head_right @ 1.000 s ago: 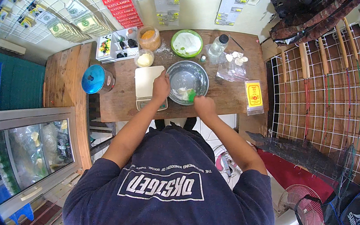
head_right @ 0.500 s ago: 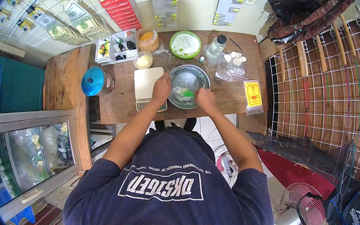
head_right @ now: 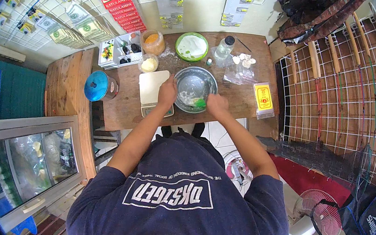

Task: Mix ingredients in a bowl on a scale and package the prepared bait into plastic bags.

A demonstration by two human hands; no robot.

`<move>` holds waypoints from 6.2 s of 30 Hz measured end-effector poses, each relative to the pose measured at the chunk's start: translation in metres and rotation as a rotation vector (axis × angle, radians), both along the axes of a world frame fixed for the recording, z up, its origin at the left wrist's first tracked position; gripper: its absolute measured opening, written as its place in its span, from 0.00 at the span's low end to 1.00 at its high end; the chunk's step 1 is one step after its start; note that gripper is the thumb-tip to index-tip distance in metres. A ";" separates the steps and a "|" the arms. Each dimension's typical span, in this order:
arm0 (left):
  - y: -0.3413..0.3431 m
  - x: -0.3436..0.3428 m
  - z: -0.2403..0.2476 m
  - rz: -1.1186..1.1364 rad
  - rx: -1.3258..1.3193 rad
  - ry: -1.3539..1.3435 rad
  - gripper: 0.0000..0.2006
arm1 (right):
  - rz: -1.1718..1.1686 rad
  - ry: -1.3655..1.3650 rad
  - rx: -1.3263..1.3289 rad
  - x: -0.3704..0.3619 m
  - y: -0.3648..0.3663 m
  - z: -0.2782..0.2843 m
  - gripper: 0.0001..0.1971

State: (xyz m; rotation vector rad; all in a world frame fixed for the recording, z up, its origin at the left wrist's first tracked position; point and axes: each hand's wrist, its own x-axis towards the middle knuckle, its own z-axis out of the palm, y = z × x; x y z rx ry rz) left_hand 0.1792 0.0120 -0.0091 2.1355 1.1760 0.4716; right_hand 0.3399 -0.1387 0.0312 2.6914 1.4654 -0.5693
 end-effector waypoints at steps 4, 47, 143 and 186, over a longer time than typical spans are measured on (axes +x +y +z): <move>-0.003 0.002 0.000 0.039 -0.074 0.039 0.14 | 0.061 -0.018 -0.093 -0.001 0.001 0.004 0.12; 0.008 0.002 0.032 0.014 0.014 -0.266 0.16 | -0.146 0.280 0.809 0.040 0.086 0.018 0.12; 0.009 -0.012 0.037 -0.460 -1.208 -0.493 0.15 | 0.228 0.784 0.739 0.014 0.011 0.081 0.11; 0.007 0.091 0.034 -0.245 -0.033 -0.469 0.15 | -0.001 0.148 0.551 0.052 0.069 0.061 0.10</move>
